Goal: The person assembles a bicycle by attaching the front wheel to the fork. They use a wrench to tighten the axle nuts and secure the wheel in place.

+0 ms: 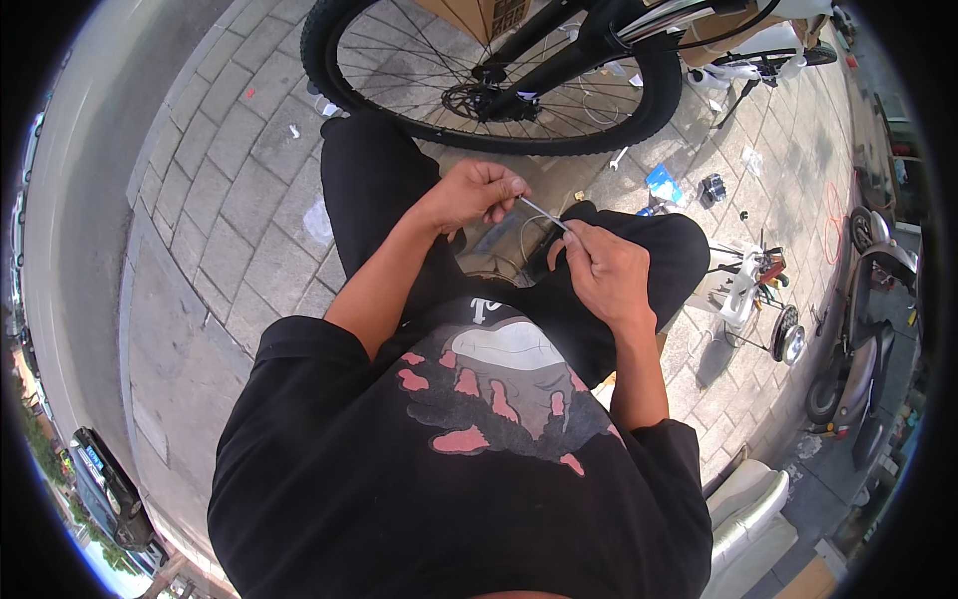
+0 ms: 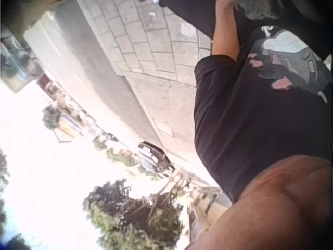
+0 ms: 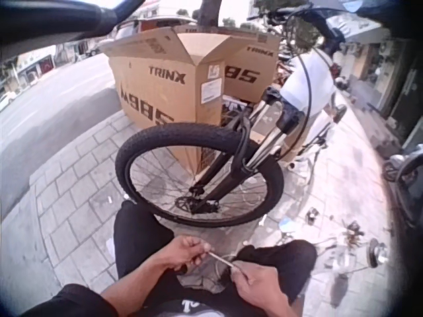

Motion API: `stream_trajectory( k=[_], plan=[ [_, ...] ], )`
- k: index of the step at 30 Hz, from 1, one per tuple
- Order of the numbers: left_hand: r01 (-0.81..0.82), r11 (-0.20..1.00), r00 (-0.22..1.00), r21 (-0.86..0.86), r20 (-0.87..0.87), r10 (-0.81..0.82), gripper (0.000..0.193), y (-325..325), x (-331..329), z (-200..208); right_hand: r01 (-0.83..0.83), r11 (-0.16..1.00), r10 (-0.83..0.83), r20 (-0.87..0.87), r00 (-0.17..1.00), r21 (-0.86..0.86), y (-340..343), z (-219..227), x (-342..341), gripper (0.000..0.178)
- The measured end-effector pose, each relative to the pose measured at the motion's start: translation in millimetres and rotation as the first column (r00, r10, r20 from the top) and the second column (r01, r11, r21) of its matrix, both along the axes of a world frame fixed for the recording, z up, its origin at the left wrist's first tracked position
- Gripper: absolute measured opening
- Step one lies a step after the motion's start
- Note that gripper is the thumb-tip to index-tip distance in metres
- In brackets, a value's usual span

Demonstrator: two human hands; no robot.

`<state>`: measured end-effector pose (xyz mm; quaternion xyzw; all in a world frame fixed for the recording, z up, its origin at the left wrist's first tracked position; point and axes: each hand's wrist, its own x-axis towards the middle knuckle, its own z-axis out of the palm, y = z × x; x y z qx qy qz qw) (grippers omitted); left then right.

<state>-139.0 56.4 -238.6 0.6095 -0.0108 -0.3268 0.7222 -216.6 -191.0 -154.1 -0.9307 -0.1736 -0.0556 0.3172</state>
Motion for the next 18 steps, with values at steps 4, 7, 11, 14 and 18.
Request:
stream_trajectory(
  k=[4,7,11,14,18],
  plan=[
    [-0.089,0.99,0.996,-0.111,0.016,0.091,0.031,-4,2,8,0.595,0.553,0.13,-0.765,0.631,0.584,-1,-41,-8,0.025],
    [-0.136,0.971,0.991,-0.195,-0.02,0.135,0.04,-5,2,16,0.689,0.241,0.41,-0.715,0.566,0.684,11,-68,-14,0.026],
    [-0.238,0.895,0.967,-0.377,-0.183,0.18,0.055,-5,-3,23,0.704,0.128,0.495,-0.66,0.565,0.699,35,-81,-16,0.03],
    [-0.3,0.873,0.94,-0.384,-0.276,0.201,0.065,-9,-2,23,0.692,0.044,0.576,-0.584,0.572,0.721,42,-85,-14,0.033],
    [-0.399,0.891,0.903,-0.215,-0.258,0.342,0.048,-3,18,20,0.673,0.012,0.501,-0.587,0.636,0.739,46,-87,-9,0.034]
  ],
)
